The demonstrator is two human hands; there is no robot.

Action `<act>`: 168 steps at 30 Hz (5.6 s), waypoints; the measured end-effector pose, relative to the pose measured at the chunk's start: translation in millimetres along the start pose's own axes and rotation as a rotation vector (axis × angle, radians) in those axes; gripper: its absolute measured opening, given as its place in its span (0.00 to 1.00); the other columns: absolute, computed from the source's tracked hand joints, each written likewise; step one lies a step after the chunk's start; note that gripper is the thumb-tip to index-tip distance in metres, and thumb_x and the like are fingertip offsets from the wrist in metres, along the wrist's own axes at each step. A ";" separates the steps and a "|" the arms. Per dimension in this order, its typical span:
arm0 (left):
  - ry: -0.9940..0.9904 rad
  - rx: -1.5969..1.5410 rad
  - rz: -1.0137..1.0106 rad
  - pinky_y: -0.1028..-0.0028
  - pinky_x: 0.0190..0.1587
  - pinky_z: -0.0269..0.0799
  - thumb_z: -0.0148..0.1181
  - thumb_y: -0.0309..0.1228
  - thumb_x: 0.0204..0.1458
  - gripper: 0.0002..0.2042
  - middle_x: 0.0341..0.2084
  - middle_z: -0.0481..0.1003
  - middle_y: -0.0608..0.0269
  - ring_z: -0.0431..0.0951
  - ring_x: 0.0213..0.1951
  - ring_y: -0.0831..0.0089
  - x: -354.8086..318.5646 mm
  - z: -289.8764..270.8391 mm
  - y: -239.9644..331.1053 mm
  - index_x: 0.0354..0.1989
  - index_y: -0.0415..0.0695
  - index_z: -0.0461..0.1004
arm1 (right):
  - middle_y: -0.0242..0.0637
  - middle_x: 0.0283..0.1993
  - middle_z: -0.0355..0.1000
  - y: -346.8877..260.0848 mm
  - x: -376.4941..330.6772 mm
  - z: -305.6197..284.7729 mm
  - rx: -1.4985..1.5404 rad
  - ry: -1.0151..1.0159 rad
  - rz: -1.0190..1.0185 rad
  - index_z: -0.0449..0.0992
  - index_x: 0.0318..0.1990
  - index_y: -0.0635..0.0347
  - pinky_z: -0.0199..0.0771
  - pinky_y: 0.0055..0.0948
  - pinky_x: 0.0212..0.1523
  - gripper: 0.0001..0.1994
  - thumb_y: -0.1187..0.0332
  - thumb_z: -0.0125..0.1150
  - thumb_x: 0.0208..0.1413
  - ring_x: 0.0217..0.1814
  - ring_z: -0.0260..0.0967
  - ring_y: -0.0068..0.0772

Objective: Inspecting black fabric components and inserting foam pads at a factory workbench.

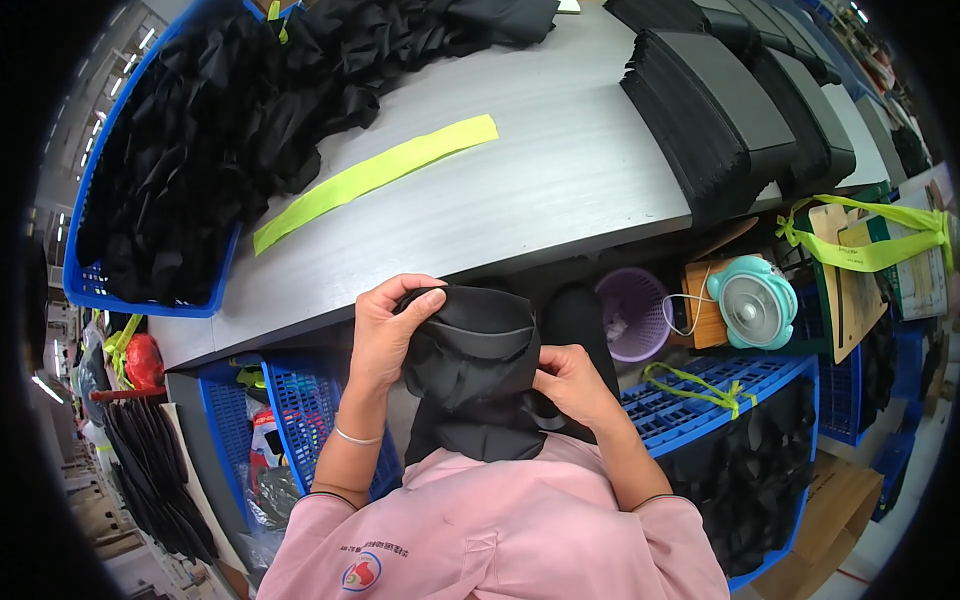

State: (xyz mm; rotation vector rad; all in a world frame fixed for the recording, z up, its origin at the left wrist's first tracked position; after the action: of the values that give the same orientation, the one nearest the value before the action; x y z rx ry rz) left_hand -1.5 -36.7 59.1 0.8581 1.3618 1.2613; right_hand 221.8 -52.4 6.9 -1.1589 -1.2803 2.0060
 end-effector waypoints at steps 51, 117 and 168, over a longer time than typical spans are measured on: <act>-0.424 0.640 0.260 0.78 0.38 0.75 0.67 0.26 0.51 0.10 0.33 0.83 0.58 0.83 0.34 0.76 1.1 57.8 55.5 0.42 0.41 0.83 | 0.40 0.30 0.76 -122.2 -0.5 20.5 -0.787 0.329 -0.757 0.79 0.35 0.65 0.70 0.27 0.30 0.04 0.77 0.66 0.52 0.29 0.73 0.35; 0.792 -0.077 0.128 0.78 0.40 0.73 0.63 0.28 0.58 0.08 0.34 0.81 0.66 0.78 0.35 0.79 31.0 -220.5 -81.0 0.41 0.37 0.80 | 0.36 0.37 0.78 67.1 72.1 2.8 0.192 0.067 0.012 0.79 0.43 0.64 0.76 0.20 0.35 0.12 0.63 0.59 0.63 0.31 0.74 0.20; 0.682 -0.186 0.076 0.77 0.38 0.75 0.67 0.26 0.54 0.08 0.32 0.81 0.63 0.78 0.33 0.77 33.3 -207.7 -82.5 0.40 0.36 0.80 | 0.21 0.20 0.66 73.0 95.1 13.4 0.228 0.241 0.024 0.74 0.20 0.56 0.54 0.21 0.24 0.14 0.67 0.67 0.57 0.22 0.55 0.13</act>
State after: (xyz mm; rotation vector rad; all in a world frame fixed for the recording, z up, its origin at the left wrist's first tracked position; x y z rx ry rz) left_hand -197.8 -67.2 -48.5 0.3531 1.7037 1.8055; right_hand 163.8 -18.8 -93.4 -1.2636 -0.8978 1.9023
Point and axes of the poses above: each hand's wrist, its own x-axis towards the middle knuckle, its own z-axis out of the palm, y = z × x, the point moved 7 cm from there along x, towards the middle knuckle
